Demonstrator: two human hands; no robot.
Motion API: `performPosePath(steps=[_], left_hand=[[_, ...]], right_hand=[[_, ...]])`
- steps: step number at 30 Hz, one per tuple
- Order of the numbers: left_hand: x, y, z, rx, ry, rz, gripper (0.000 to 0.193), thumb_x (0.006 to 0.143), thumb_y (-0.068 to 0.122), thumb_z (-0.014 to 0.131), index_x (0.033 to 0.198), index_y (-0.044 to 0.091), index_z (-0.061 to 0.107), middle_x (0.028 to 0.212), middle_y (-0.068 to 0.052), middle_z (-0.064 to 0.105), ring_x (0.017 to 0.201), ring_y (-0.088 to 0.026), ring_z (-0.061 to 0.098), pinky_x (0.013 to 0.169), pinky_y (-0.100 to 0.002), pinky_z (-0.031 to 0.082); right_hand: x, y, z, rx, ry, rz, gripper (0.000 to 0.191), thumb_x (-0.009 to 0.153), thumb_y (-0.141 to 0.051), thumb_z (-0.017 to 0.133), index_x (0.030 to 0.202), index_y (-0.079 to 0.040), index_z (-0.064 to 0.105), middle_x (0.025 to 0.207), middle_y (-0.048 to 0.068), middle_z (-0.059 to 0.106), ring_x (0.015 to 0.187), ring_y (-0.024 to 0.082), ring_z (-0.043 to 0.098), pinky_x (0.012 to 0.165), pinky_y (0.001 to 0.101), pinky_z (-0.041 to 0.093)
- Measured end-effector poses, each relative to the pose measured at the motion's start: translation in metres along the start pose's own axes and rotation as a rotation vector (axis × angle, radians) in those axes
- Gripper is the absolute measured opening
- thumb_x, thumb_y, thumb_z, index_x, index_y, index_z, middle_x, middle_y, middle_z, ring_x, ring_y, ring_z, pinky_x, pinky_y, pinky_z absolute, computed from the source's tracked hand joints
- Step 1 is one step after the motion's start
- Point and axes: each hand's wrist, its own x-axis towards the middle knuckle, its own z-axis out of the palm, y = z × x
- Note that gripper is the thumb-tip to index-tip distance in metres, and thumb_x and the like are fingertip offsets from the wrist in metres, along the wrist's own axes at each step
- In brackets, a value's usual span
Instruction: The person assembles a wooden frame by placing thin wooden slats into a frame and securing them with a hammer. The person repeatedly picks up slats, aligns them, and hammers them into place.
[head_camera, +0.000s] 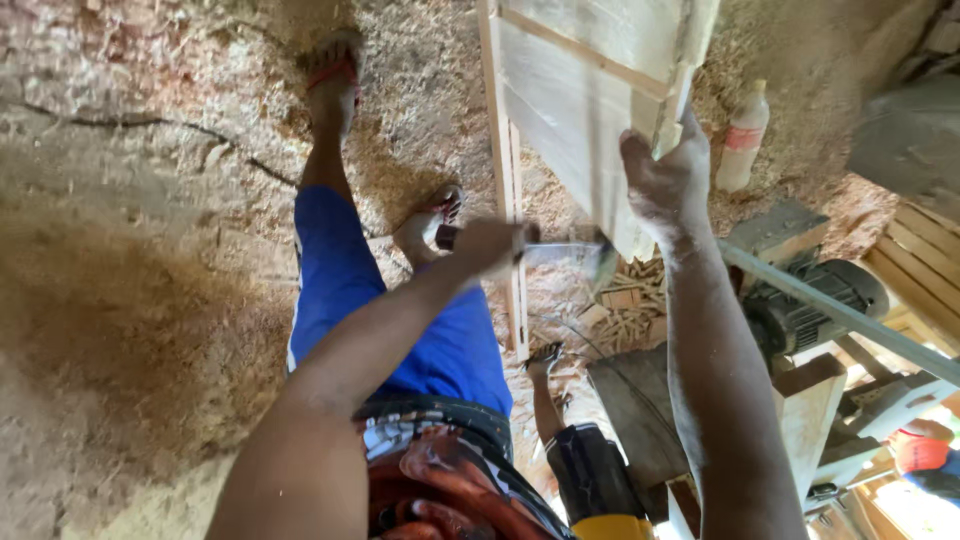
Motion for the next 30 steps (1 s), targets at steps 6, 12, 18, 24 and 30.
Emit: performPosePath(steps=[6, 12, 18, 24, 30], left_hand=[[-0.009, -0.004, -0.014, -0.08, 0.3, 0.13, 0.035, 0.079, 0.017, 0.074, 0.112, 0.022, 0.064, 0.091, -0.01, 0.072, 0.08, -0.035, 0.071, 0.065, -0.053, 0.054], [-0.031, -0.012, -0.014, -0.074, 0.336, 0.041, 0.02, 0.096, 0.029, 0.071, 0.112, 0.019, 0.063, 0.097, -0.011, 0.072, 0.088, -0.037, 0.07, 0.071, -0.053, 0.053], [0.009, -0.073, 0.002, 0.097, 0.129, -0.089, 0.028, 0.094, 0.014, 0.055, 0.118, 0.024, 0.064, 0.092, -0.013, 0.073, 0.086, -0.035, 0.073, 0.071, -0.053, 0.055], [0.072, -0.128, 0.046, 0.078, 0.185, -0.322, 0.019, 0.102, 0.023, 0.053, 0.11, 0.011, 0.064, 0.092, -0.013, 0.073, 0.084, -0.034, 0.074, 0.068, -0.053, 0.058], [0.169, -0.174, -0.025, 0.196, 0.139, -0.183, 0.018, 0.102, 0.026, 0.053, 0.108, 0.013, 0.063, 0.086, -0.011, 0.071, 0.077, -0.031, 0.072, 0.063, -0.051, 0.058]], right_hand=[[-0.002, 0.006, 0.0, 0.067, -0.017, 0.02, 0.046, 0.097, 0.002, 0.056, 0.142, 0.005, 0.05, 0.124, 0.012, 0.068, 0.115, 0.022, 0.067, 0.103, 0.034, 0.052], [-0.002, 0.007, -0.001, -0.111, 0.015, -0.105, 0.037, 0.1, 0.002, 0.059, 0.137, 0.006, 0.057, 0.119, 0.013, 0.071, 0.109, 0.024, 0.07, 0.098, 0.036, 0.058], [-0.001, 0.018, -0.001, -0.093, 0.025, 0.236, 0.043, 0.096, -0.01, 0.061, 0.138, -0.002, 0.056, 0.1, 0.006, 0.065, 0.081, 0.017, 0.062, 0.07, 0.0336, 0.059], [0.002, 0.039, -0.015, -0.187, -0.084, -0.344, 0.009, 0.113, -0.006, 0.062, 0.105, -0.006, 0.06, 0.081, 0.0, 0.058, 0.067, 0.01, 0.06, 0.052, 0.0236, 0.047], [-0.007, 0.036, -0.025, -0.175, -0.065, -0.209, 0.013, 0.108, -0.006, 0.065, 0.098, -0.006, 0.058, 0.078, -0.001, 0.055, 0.062, 0.009, 0.054, 0.057, 0.0265, 0.039]])
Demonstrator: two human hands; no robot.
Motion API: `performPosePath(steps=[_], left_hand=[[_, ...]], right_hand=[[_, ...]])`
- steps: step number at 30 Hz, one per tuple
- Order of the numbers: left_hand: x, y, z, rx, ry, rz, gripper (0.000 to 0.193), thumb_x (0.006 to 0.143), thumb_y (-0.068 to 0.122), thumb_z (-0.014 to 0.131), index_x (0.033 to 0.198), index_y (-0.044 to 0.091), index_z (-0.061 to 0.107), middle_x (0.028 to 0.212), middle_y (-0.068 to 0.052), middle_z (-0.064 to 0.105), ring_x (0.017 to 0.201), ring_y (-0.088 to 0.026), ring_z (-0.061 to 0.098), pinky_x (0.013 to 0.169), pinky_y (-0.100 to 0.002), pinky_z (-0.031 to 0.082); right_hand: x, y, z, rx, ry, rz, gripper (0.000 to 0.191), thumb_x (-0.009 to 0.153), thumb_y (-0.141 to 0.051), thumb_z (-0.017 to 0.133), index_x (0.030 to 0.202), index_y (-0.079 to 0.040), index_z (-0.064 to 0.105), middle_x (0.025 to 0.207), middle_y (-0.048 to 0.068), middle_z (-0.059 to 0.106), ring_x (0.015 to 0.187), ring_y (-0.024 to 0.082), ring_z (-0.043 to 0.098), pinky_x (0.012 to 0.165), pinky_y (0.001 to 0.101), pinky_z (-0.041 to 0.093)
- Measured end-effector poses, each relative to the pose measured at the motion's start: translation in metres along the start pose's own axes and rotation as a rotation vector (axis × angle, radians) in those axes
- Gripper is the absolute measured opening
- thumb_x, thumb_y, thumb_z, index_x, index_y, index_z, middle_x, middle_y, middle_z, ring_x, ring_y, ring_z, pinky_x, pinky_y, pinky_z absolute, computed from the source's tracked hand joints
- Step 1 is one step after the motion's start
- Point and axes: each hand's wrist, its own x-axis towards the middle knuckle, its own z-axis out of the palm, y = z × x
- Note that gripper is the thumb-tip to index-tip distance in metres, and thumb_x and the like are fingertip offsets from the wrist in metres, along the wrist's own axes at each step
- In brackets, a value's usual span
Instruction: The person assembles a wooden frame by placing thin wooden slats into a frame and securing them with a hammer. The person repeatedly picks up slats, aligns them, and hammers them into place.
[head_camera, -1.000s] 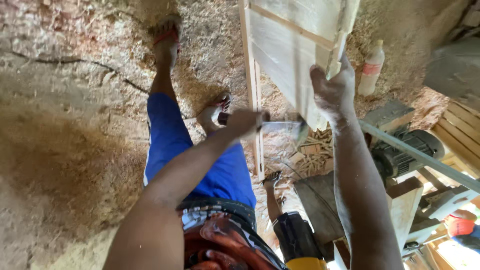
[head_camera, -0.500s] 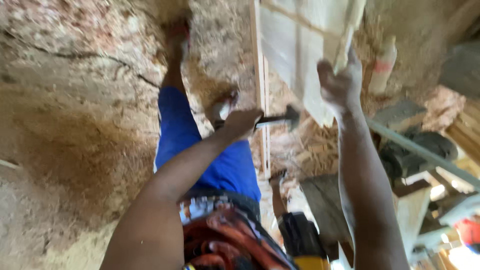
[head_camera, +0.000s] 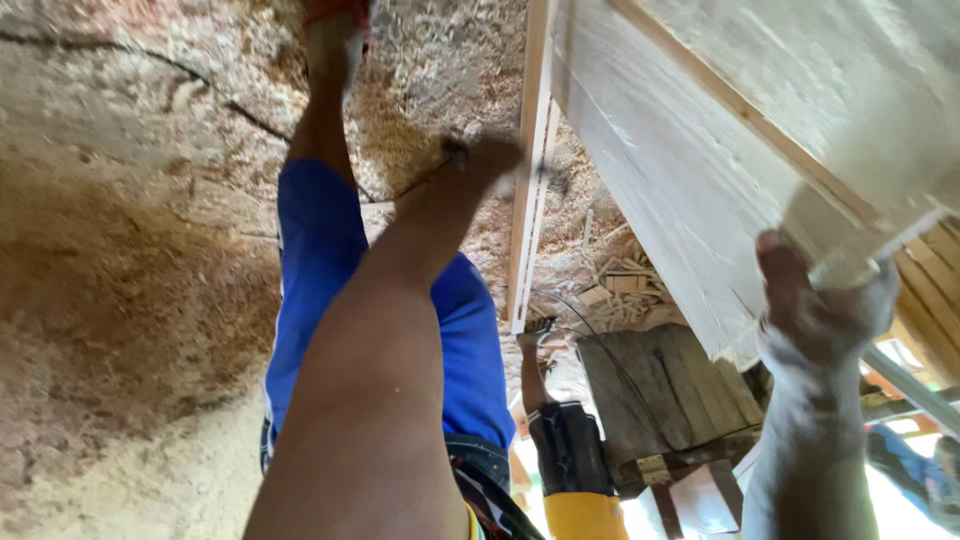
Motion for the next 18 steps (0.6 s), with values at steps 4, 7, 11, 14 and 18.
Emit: performPosePath(steps=[4, 7, 11, 14, 18], left_hand=[[0.004, -0.006, -0.008, -0.121, 0.075, -0.06, 0.018, 0.102, 0.027, 0.053, 0.109, 0.012, 0.06, 0.082, -0.009, 0.069, 0.07, -0.029, 0.071, 0.057, -0.049, 0.057], [-0.021, 0.0, 0.011, -0.136, 0.143, -0.026, 0.014, 0.107, 0.028, 0.055, 0.107, 0.016, 0.063, 0.085, -0.009, 0.071, 0.076, -0.029, 0.072, 0.06, -0.052, 0.055], [-0.02, -0.007, 0.016, 0.139, -0.086, 0.162, 0.02, 0.095, 0.03, 0.06, 0.112, 0.022, 0.065, 0.087, -0.006, 0.071, 0.082, -0.027, 0.071, 0.07, -0.047, 0.055], [-0.006, -0.017, 0.004, 0.012, 0.015, 0.016, 0.023, 0.101, 0.028, 0.053, 0.121, 0.019, 0.062, 0.087, -0.006, 0.071, 0.078, -0.027, 0.073, 0.066, -0.048, 0.057], [-0.009, -0.015, -0.007, 0.051, -0.078, 0.083, 0.022, 0.102, 0.029, 0.051, 0.119, 0.02, 0.063, 0.089, -0.006, 0.071, 0.082, -0.027, 0.073, 0.067, -0.048, 0.056]], right_hand=[[-0.003, -0.003, 0.0, 0.041, 0.058, 0.065, 0.012, 0.102, -0.002, 0.07, 0.1, -0.007, 0.059, 0.085, 0.0, 0.057, 0.062, 0.01, 0.055, 0.056, 0.0257, 0.042], [-0.005, -0.006, -0.002, -0.034, 0.03, 0.073, 0.009, 0.108, -0.005, 0.071, 0.107, -0.004, 0.061, 0.093, 0.002, 0.064, 0.077, 0.01, 0.063, 0.066, 0.0239, 0.05], [-0.007, -0.009, 0.0, -0.205, 0.069, 0.047, 0.008, 0.106, -0.005, 0.073, 0.105, -0.003, 0.066, 0.087, 0.003, 0.067, 0.072, 0.009, 0.064, 0.064, 0.0229, 0.05], [-0.006, -0.013, 0.003, -0.299, 0.061, 0.086, 0.007, 0.103, -0.005, 0.074, 0.103, -0.002, 0.067, 0.087, 0.005, 0.067, 0.074, 0.011, 0.064, 0.069, 0.0272, 0.048], [0.004, -0.022, 0.007, -0.078, 0.095, 0.162, 0.007, 0.098, -0.009, 0.069, 0.098, -0.006, 0.063, 0.088, 0.001, 0.066, 0.077, 0.012, 0.065, 0.07, 0.028, 0.05]])
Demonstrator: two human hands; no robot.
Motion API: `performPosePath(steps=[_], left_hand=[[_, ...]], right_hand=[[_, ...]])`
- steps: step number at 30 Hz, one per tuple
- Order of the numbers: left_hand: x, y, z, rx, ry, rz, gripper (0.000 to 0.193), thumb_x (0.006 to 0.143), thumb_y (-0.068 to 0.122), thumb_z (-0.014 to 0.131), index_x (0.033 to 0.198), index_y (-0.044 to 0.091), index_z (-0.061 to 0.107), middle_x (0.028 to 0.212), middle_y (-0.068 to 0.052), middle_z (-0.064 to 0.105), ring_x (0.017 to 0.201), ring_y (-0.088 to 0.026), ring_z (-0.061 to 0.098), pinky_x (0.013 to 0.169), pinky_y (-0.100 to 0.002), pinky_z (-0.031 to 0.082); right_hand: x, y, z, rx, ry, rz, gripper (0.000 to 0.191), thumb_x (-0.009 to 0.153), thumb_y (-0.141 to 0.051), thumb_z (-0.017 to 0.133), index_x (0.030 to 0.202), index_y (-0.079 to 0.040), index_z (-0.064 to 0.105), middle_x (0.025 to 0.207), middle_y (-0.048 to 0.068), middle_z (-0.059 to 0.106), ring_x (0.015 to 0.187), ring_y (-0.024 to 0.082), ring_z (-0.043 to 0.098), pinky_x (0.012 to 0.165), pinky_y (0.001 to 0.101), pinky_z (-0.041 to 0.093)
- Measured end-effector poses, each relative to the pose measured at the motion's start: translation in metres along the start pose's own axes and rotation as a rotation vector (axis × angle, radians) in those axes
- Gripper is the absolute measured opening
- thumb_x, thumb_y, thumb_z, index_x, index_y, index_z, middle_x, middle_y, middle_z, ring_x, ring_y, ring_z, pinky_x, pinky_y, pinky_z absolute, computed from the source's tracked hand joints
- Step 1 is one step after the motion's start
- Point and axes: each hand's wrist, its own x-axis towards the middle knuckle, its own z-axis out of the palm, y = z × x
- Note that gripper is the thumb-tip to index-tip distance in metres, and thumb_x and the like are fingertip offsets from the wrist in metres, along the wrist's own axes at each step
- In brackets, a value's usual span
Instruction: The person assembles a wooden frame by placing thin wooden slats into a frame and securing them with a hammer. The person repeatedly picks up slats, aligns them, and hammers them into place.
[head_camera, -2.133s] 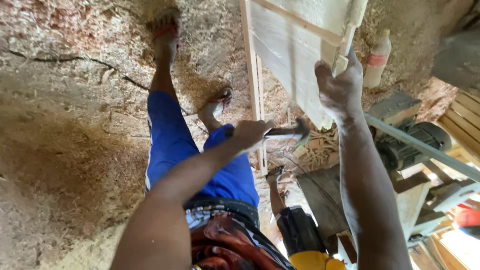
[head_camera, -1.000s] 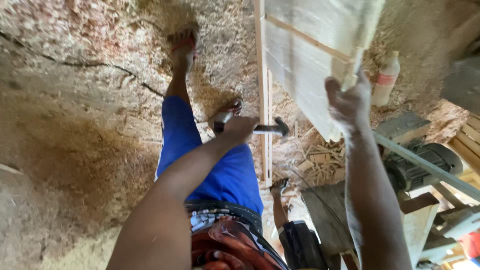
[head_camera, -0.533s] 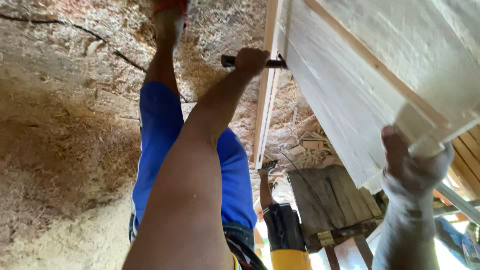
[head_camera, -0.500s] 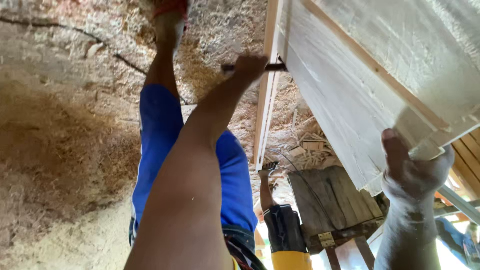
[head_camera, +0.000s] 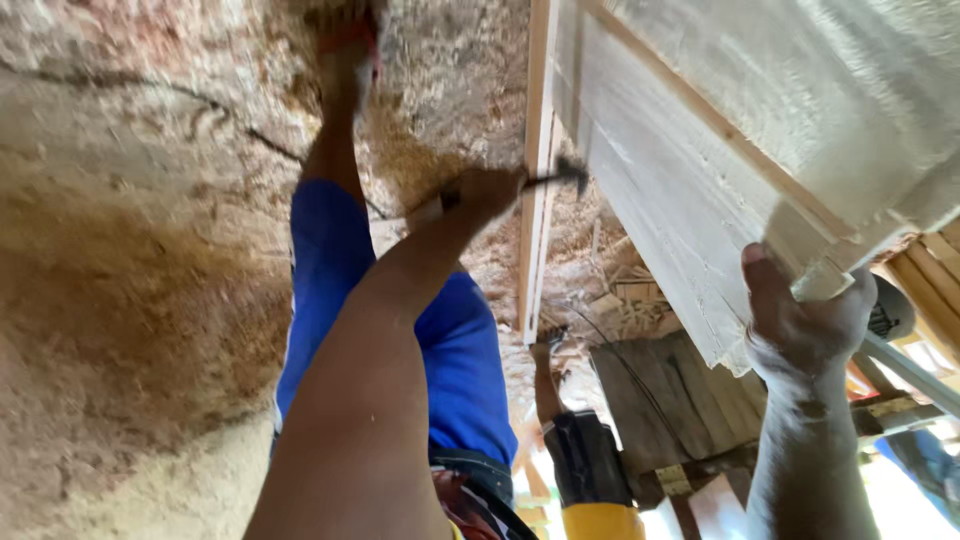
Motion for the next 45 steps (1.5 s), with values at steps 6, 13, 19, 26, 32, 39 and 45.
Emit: performPosePath(steps=[6, 13, 19, 26, 32, 39, 45], left_hand=[[-0.026, 0.022, -0.011, -0.103, 0.057, -0.099, 0.025, 0.1, 0.029, 0.053, 0.118, 0.018, 0.064, 0.097, -0.009, 0.071, 0.091, -0.029, 0.072, 0.074, -0.049, 0.056], [-0.15, 0.044, -0.071, -0.084, -0.08, -0.221, 0.033, 0.096, 0.027, 0.057, 0.124, 0.013, 0.068, 0.115, -0.016, 0.069, 0.108, -0.032, 0.069, 0.088, -0.047, 0.055], [-0.302, -0.001, -0.19, -0.014, -0.095, -0.523, 0.04, 0.093, 0.024, 0.061, 0.129, 0.009, 0.071, 0.131, -0.022, 0.068, 0.122, -0.035, 0.066, 0.101, -0.046, 0.054], [-0.46, -0.084, -0.279, -0.407, 0.472, -0.967, 0.06, 0.087, 0.016, 0.068, 0.137, -0.007, 0.042, 0.117, -0.033, 0.064, 0.104, -0.043, 0.065, 0.085, -0.047, 0.056], [-0.537, -0.109, -0.298, -0.724, 0.639, -1.103, 0.051, 0.087, 0.021, 0.076, 0.123, -0.006, 0.053, 0.1, -0.022, 0.068, 0.082, -0.031, 0.07, 0.069, -0.043, 0.057], [-0.53, -0.068, -0.291, -1.155, 0.296, -0.909, 0.026, 0.087, 0.017, 0.074, 0.097, -0.005, 0.062, 0.079, -0.017, 0.065, 0.063, -0.026, 0.062, 0.054, -0.042, 0.05], [-0.529, -0.009, -0.333, -0.71, 0.596, -0.427, 0.021, 0.081, 0.014, 0.073, 0.097, 0.001, 0.069, 0.073, -0.013, 0.07, 0.059, -0.019, 0.066, 0.053, -0.036, 0.053]], right_hand=[[-0.002, 0.019, 0.002, 0.03, -0.011, -0.068, 0.015, 0.102, -0.013, 0.069, 0.112, -0.003, 0.063, 0.096, 0.003, 0.067, 0.084, 0.014, 0.066, 0.073, 0.03, 0.055], [-0.004, 0.063, 0.019, 0.026, 0.004, -0.134, 0.031, 0.111, -0.019, 0.07, 0.132, 0.001, 0.062, 0.11, 0.01, 0.07, 0.095, 0.018, 0.068, 0.077, 0.0329, 0.059], [0.019, 0.027, 0.018, -0.03, 0.071, 0.133, 0.062, 0.09, -0.024, 0.078, 0.141, 0.002, 0.055, 0.12, 0.026, 0.068, 0.11, 0.037, 0.065, 0.093, 0.0472, 0.054], [-0.019, -0.031, 0.0, -0.108, 0.071, 0.333, 0.071, 0.08, -0.037, 0.08, 0.141, -0.007, 0.057, 0.129, 0.024, 0.067, 0.121, 0.04, 0.063, 0.106, 0.0456, 0.048], [-0.06, -0.065, -0.005, -0.106, 0.187, 0.351, 0.068, 0.077, -0.038, 0.077, 0.135, -0.008, 0.062, 0.122, 0.024, 0.07, 0.117, 0.04, 0.065, 0.1, 0.0484, 0.05], [-0.074, -0.078, -0.007, -0.112, 0.124, 0.414, 0.055, 0.079, -0.036, 0.079, 0.126, -0.01, 0.072, 0.119, 0.021, 0.075, 0.114, 0.037, 0.07, 0.1, 0.0467, 0.053], [-0.071, -0.085, -0.008, -0.147, 0.171, 0.337, 0.067, 0.075, -0.037, 0.086, 0.133, -0.009, 0.067, 0.122, 0.023, 0.072, 0.115, 0.04, 0.067, 0.098, 0.0483, 0.051]])
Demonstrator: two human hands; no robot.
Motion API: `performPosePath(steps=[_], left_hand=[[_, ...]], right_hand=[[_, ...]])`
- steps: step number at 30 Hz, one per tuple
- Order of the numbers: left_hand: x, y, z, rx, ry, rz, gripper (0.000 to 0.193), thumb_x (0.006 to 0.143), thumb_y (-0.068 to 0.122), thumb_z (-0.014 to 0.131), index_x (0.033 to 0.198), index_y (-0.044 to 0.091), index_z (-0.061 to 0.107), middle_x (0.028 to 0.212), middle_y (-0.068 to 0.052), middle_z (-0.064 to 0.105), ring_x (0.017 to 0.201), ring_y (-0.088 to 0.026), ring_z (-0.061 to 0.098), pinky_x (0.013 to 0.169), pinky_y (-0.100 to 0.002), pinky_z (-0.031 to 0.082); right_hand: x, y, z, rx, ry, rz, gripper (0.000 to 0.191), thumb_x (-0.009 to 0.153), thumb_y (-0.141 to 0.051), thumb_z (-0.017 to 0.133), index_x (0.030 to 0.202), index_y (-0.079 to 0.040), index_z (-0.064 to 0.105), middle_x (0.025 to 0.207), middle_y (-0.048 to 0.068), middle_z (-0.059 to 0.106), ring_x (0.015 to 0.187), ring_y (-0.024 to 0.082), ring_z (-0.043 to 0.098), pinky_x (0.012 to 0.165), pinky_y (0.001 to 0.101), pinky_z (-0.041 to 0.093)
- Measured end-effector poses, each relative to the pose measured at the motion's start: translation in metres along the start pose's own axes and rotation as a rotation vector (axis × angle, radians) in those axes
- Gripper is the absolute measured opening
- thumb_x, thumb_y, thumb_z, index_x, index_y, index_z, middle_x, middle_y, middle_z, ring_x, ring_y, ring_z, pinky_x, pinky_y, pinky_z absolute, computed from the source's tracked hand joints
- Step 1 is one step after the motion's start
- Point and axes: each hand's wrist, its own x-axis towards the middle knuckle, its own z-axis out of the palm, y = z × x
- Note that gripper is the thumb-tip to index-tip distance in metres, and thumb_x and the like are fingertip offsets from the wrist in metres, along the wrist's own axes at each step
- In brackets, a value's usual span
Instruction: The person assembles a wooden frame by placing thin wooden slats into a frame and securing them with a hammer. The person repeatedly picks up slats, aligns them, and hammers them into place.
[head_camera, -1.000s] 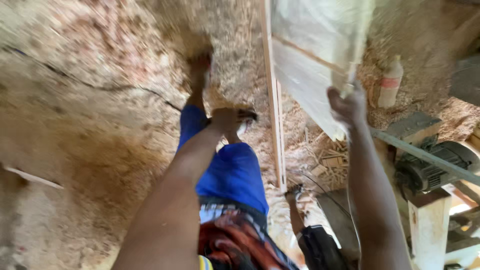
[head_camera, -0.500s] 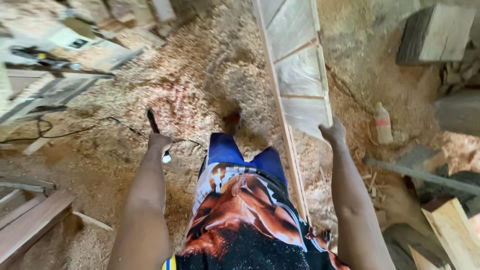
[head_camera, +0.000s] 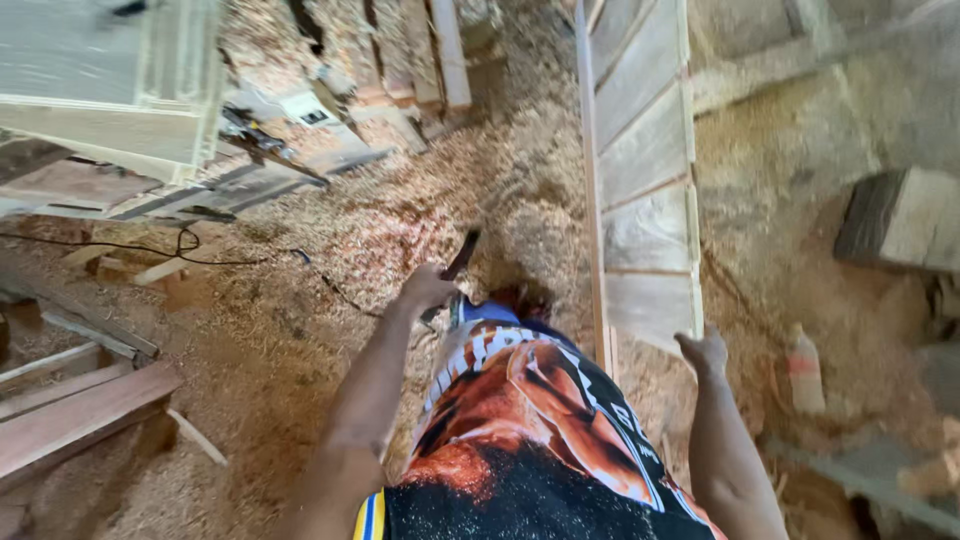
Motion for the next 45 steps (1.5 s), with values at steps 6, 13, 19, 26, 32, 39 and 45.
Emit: performPosePath(steps=[6, 13, 19, 26, 32, 39, 45], left_hand=[[0.014, 0.068, -0.028, 0.034, 0.603, 0.391, 0.042, 0.088, 0.03, 0.07, 0.118, 0.002, 0.06, 0.096, -0.02, 0.072, 0.087, -0.039, 0.072, 0.077, -0.05, 0.056], [0.095, 0.163, -0.132, 0.012, 0.887, 0.261, 0.035, 0.089, 0.022, 0.066, 0.113, -0.001, 0.056, 0.107, -0.02, 0.067, 0.088, -0.035, 0.071, 0.076, -0.047, 0.058], [0.141, 0.237, -0.178, 0.254, 1.062, 0.283, 0.036, 0.096, 0.021, 0.059, 0.123, -0.001, 0.053, 0.114, -0.022, 0.059, 0.101, -0.033, 0.062, 0.08, -0.045, 0.055], [0.185, 0.286, -0.106, 0.858, 0.735, 0.292, 0.074, 0.083, 0.039, 0.062, 0.143, 0.003, 0.04, 0.134, -0.027, 0.052, 0.116, -0.042, 0.06, 0.089, -0.047, 0.054], [0.216, 0.292, -0.096, 1.024, 0.391, 0.01, 0.07, 0.108, 0.035, 0.049, 0.158, -0.005, 0.02, 0.144, -0.045, 0.04, 0.107, -0.04, 0.066, 0.075, -0.036, 0.059], [0.225, 0.28, -0.112, 0.97, 0.186, 0.043, 0.094, 0.102, 0.036, 0.065, 0.162, -0.012, 0.009, 0.151, -0.041, 0.035, 0.114, -0.036, 0.066, 0.086, -0.037, 0.059], [0.236, 0.264, -0.129, 0.361, 0.357, 0.027, 0.083, 0.094, 0.01, 0.067, 0.152, -0.012, 0.012, 0.139, -0.042, 0.035, 0.1, -0.032, 0.068, 0.074, -0.027, 0.063]], right_hand=[[-0.012, -0.008, -0.007, 0.009, 0.016, 0.033, 0.076, 0.073, -0.04, 0.086, 0.138, -0.008, 0.063, 0.124, 0.024, 0.071, 0.118, 0.04, 0.066, 0.101, 0.0475, 0.051], [-0.025, -0.015, -0.01, 0.11, 0.159, 0.108, 0.081, 0.074, -0.041, 0.083, 0.142, -0.003, 0.059, 0.129, 0.027, 0.068, 0.121, 0.041, 0.064, 0.103, 0.0458, 0.05], [-0.05, -0.04, 0.002, 0.119, 0.276, 0.252, 0.093, 0.076, -0.039, 0.082, 0.15, 0.005, 0.048, 0.144, 0.031, 0.056, 0.134, 0.043, 0.053, 0.113, 0.0438, 0.042], [-0.078, -0.085, 0.027, 0.112, 0.53, 0.344, 0.104, 0.079, -0.039, 0.082, 0.158, 0.009, 0.035, 0.152, 0.036, 0.045, 0.141, 0.048, 0.042, 0.115, 0.0457, 0.034], [-0.124, -0.088, 0.056, 0.272, 0.374, 0.563, 0.084, 0.081, -0.041, 0.082, 0.145, 0.007, 0.053, 0.143, 0.032, 0.056, 0.135, 0.043, 0.052, 0.112, 0.0443, 0.041], [-0.202, -0.114, 0.123, 0.643, 0.214, 0.805, 0.039, 0.079, -0.034, 0.082, 0.102, -0.003, 0.076, 0.092, 0.013, 0.074, 0.084, 0.026, 0.067, 0.076, 0.0428, 0.054], [-0.243, -0.141, 0.155, 0.748, -0.146, 1.063, 0.033, 0.09, -0.038, 0.07, 0.106, -0.01, 0.075, 0.089, 0.016, 0.071, 0.072, 0.03, 0.067, 0.06, 0.0437, 0.057]])
